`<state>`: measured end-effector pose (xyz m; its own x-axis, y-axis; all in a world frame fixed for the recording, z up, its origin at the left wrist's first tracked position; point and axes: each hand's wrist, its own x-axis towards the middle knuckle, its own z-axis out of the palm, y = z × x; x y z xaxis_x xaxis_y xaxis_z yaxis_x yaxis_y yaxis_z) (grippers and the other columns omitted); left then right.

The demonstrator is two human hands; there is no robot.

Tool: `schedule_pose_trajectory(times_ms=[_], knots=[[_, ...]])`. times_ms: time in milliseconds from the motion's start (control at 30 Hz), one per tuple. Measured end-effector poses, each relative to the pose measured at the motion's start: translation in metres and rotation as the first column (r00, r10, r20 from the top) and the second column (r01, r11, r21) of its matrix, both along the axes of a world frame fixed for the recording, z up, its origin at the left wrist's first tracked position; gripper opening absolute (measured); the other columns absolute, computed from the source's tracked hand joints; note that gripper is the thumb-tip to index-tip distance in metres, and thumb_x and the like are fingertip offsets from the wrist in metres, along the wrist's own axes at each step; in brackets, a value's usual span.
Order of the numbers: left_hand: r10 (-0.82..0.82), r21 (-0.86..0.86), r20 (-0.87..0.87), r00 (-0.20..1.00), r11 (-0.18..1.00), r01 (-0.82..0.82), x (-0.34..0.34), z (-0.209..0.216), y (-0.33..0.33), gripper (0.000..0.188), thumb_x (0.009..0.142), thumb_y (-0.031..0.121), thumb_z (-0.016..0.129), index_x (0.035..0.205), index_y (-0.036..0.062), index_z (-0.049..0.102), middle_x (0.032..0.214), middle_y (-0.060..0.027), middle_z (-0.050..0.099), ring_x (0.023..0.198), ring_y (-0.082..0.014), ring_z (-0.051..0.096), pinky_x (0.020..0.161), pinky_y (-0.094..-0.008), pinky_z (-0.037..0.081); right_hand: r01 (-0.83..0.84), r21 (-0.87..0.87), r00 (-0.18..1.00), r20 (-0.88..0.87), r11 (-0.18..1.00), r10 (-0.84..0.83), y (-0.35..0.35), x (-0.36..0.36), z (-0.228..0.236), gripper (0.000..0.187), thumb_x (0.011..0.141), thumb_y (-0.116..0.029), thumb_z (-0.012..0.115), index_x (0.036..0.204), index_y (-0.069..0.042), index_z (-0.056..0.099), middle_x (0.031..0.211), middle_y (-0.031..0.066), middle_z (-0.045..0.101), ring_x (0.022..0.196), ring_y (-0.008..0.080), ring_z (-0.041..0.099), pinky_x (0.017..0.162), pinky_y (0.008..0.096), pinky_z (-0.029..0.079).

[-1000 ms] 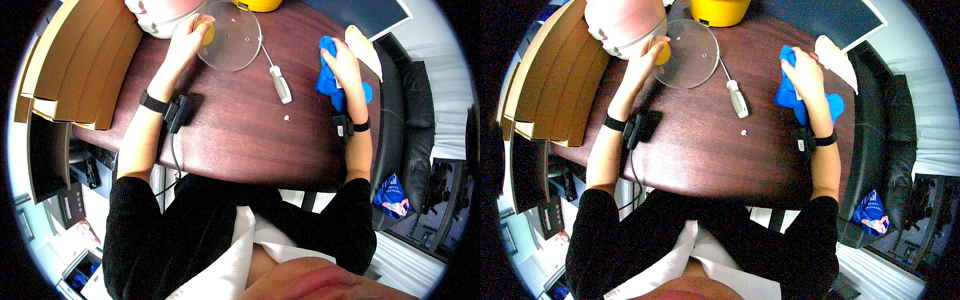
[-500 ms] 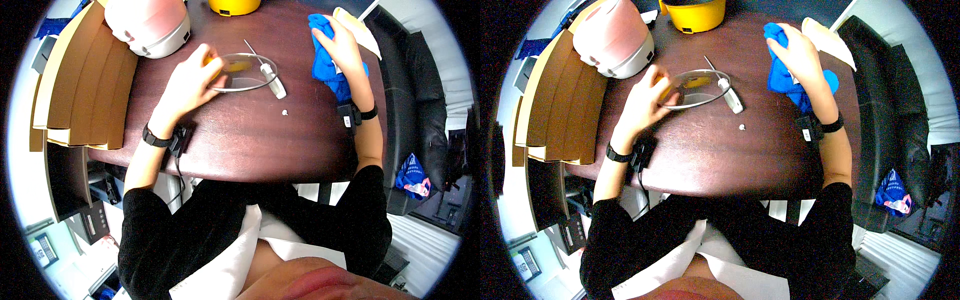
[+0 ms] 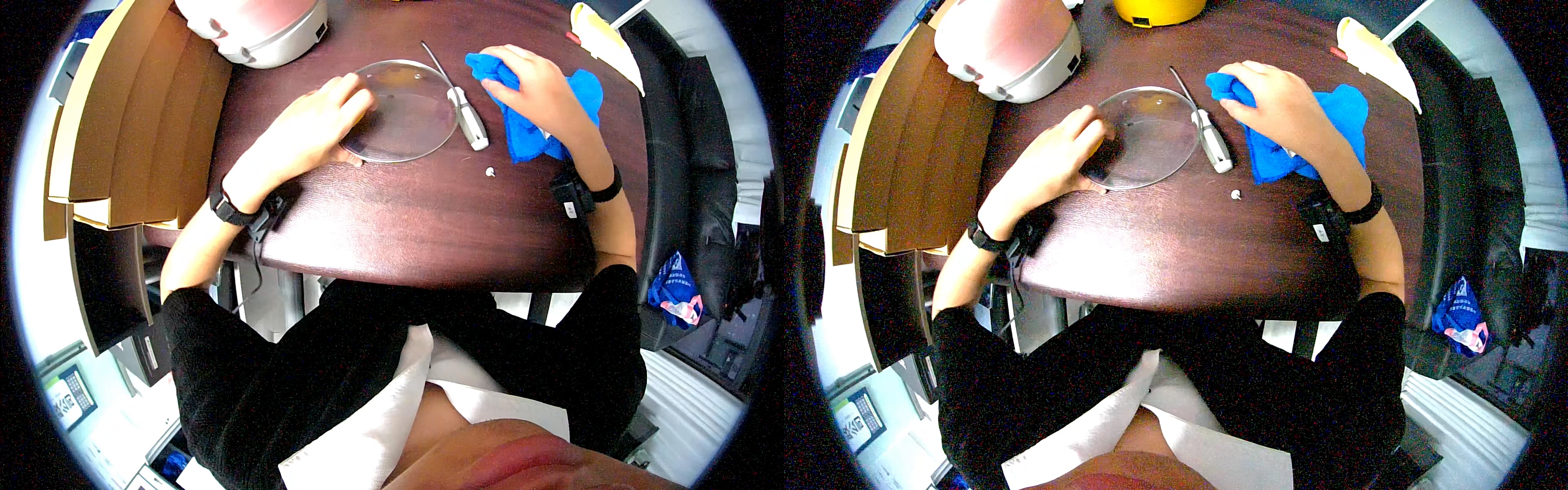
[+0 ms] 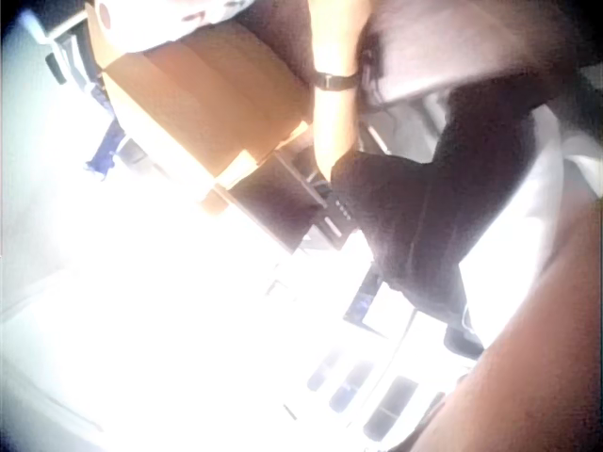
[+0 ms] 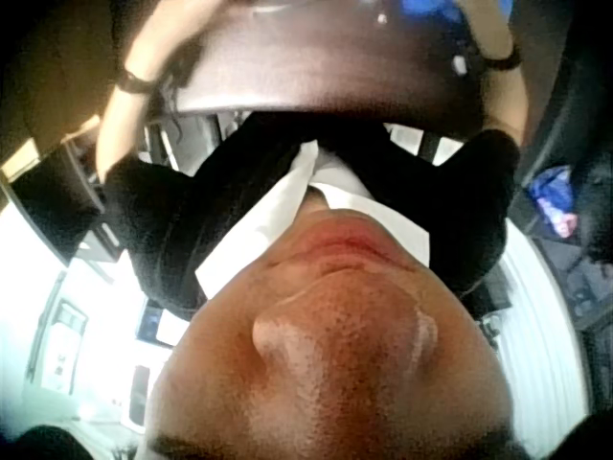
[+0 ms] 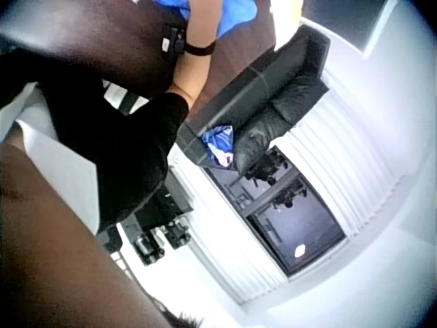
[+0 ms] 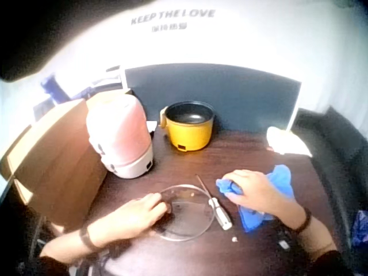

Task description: The person cleans a clear circular lid and a yellow plastic component with a blue cloth, then uses a screwdriver to fasten a screw into the yellow component. The person then places the yellow component onto the clear lid and tightens the screw to secure them together.

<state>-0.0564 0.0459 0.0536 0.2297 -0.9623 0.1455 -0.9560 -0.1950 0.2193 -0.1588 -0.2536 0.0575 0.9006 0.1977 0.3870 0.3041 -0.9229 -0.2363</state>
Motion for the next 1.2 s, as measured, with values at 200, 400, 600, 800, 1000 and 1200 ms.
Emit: schedule_pose_trajectory(times_ms=[200,400,600,800,1000,1200], knots=[[0.012,0.115,-0.113,0.994,0.993,0.002,0.002,0.006,0.004,0.062,0.056,0.013,0.079,0.106,0.0037,0.043,0.107,-0.0158,0.046,0.1,-0.0375,0.051,0.082,-0.043,0.046,-0.009,-0.016,0.999,-0.052,1.0,0.008,0.004,0.0,0.002,0.032,0.08,-0.024,0.063,0.106,-0.006,0.057,0.099,0.0132,0.062,0.089,0.0324,0.06,0.076,0.0398,0.05],[0.056,0.161,-0.285,0.957,0.987,-0.01,0.015,0.01,0.013,0.052,0.067,0.023,0.075,0.105,0.0028,0.046,0.103,-0.0174,0.046,0.095,-0.0406,0.052,0.079,-0.0441,0.045,-0.009,-0.034,0.999,-0.032,0.999,0.008,0.004,0.0,-0.003,0.032,0.079,-0.024,0.063,0.105,-0.006,0.058,0.099,0.0133,0.062,0.089,0.0324,0.06,0.076,0.0397,0.049],[0.217,0.056,-0.261,0.941,0.976,-0.21,0.077,-0.013,0.04,0.046,0.075,0.018,0.07,0.111,-0.0012,0.05,0.106,-0.0206,0.058,0.1,-0.0341,0.056,0.088,-0.0393,0.045,0.052,-0.017,0.997,-0.05,0.998,-0.053,0.001,-0.001,0.007,0.035,0.079,-0.023,0.063,0.108,-0.006,0.057,0.1,0.0134,0.062,0.091,0.0329,0.06,0.079,0.0387,0.049],[0.368,0.105,-0.085,0.926,0.927,-0.359,0.083,-0.02,0.035,0.051,0.077,0.023,0.069,0.117,-0.0009,0.049,0.108,-0.0214,0.058,0.101,-0.036,0.056,0.09,-0.0398,0.045,0.127,0.028,0.988,-0.09,0.992,-0.124,-0.007,-0.015,0.001,0.036,0.079,-0.024,0.064,0.108,-0.003,0.059,0.103,0.0153,0.063,0.095,0.0307,0.062,0.082,0.0361,0.048],[0.304,-0.089,0.158,0.939,0.952,-0.293,0.057,0.0,0.013,0.059,0.071,0.034,0.073,0.114,0.0,0.052,0.107,-0.0213,0.058,0.1,-0.0363,0.056,0.087,-0.0408,0.046,0.271,0.072,0.96,-0.095,0.96,-0.264,-0.011,-0.037,-0.019,0.04,0.078,-0.027,0.066,0.109,-0.003,0.059,0.099,0.0135,0.063,0.073,0.0255,0.061,0.068,0.033,0.049],[0.295,0.203,-0.075,0.953,0.94,-0.275,0.052,-0.001,-0.018,0.093,0.061,0.051,0.077,0.123,-0.0085,0.042,0.108,-0.0285,0.055,0.106,-0.0375,0.054,0.091,-0.0394,0.044,0.311,-0.007,0.945,0.105,0.95,-0.309,-0.011,-0.044,-0.032,0.046,0.073,-0.03,0.071,0.108,-0.002,0.057,0.095,0.0113,0.06,0.077,0.0257,0.06,0.067,0.0353,0.049]])
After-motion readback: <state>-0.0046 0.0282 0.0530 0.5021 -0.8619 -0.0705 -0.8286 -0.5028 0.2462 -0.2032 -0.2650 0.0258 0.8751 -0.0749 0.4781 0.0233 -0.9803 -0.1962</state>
